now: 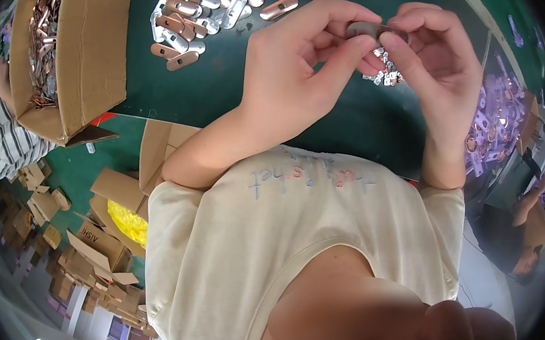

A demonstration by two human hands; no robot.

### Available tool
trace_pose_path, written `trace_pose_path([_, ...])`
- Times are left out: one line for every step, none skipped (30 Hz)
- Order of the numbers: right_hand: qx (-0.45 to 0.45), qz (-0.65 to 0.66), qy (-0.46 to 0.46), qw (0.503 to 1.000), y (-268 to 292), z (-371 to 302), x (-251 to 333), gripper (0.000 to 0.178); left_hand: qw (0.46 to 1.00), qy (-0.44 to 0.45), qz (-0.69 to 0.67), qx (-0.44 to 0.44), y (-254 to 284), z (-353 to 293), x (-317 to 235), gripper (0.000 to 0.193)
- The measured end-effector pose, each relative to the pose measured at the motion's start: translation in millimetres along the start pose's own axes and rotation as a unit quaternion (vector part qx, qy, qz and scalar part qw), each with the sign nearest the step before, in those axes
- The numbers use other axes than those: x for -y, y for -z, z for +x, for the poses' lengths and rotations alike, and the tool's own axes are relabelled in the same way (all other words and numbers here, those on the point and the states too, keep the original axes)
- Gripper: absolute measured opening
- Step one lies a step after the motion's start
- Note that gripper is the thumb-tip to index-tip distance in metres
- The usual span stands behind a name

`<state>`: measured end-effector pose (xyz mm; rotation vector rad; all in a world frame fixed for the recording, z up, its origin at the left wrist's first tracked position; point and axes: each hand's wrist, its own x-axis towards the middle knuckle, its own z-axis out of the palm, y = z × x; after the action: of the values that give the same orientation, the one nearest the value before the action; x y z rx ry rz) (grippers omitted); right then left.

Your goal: Assembling small electronic components and metal plates into purple plastic device housings at a production line.

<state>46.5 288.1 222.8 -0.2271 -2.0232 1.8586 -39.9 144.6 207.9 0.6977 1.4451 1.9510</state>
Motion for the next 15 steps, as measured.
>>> trace_pose_path([-0.005, 0.015, -0.025, 1.0, -1, 0, 6, 0.02, 0.999, 0.008, 0.023, 0.022, 1, 1, -2, 0.026])
trace_pose_path([-0.011, 0.021, -0.056, 0.998, -1, 3, 7, 0.019, 1.0, 0.01, 0.026, 0.013, 2, 2, 0, 0.027])
trace_pose_path([-0.001, -0.016, -0.058, 0.998, -1, 3, 5, 0.018, 1.0, 0.013, 0.028, 0.005, 2, -1, 5, 0.029])
trace_pose_path([0.009, -0.02, -0.059, 0.998, -1, 5, 2, 0.017, 0.999, 0.0, 0.042, -0.013, 6, -2, 13, 0.026])
trace_pose_path([0.012, -0.042, -0.065, 0.997, 0, 3, -2, 0.017, 1.0, 0.012, 0.01, -0.016, 5, -1, 15, 0.026])
trace_pose_path([0.031, -0.104, -0.021, 0.994, 3, 6, -6, 0.021, 0.999, 0.026, -0.024, -0.018, 4, 2, 13, 0.026])
trace_pose_path([0.003, -0.166, 0.024, 0.986, 3, 10, -1, 0.025, 0.998, 0.053, -0.014, -0.016, 5, 4, 10, 0.025])
trace_pose_path([-0.025, -0.224, 0.064, 0.972, -1, 9, 5, 0.029, 0.998, 0.045, -0.03, -0.021, 7, 7, 8, 0.025])
trace_pose_path([-0.031, -0.294, 0.128, 0.947, -1, 12, 19, 0.027, 0.998, 0.039, -0.046, -0.026, 8, 10, 8, 0.026])
trace_pose_path([-0.035, -0.359, 0.182, 0.915, -2, 16, 36, 0.025, 0.997, 0.048, -0.039, -0.039, 9, 12, 0, 0.025])
trace_pose_path([0.045, -0.356, 0.191, 0.914, -10, 22, 59, 0.021, 0.998, 0.043, 0.019, -0.036, 19, 12, -1, 0.025])
trace_pose_path([0.136, -0.332, 0.2, 0.912, -20, 26, 70, 0.018, 0.995, 0.017, 0.07, -0.07, 29, 6, -4, 0.024])
trace_pose_path([0.119, -0.352, 0.182, 0.91, -20, 19, 77, 0.018, 0.99, 0.087, 0.056, -0.091, 23, 17, -15, 0.023])
trace_pose_path([0.113, -0.347, 0.214, 0.906, -20, 13, 82, 0.019, 0.996, 0.024, 0.052, -0.066, 21, 24, -7, 0.023])
trace_pose_path([0.111, -0.342, 0.247, 0.9, -21, 9, 86, 0.019, 0.998, 0.04, 0.021, -0.05, 13, 22, -3, 0.023])
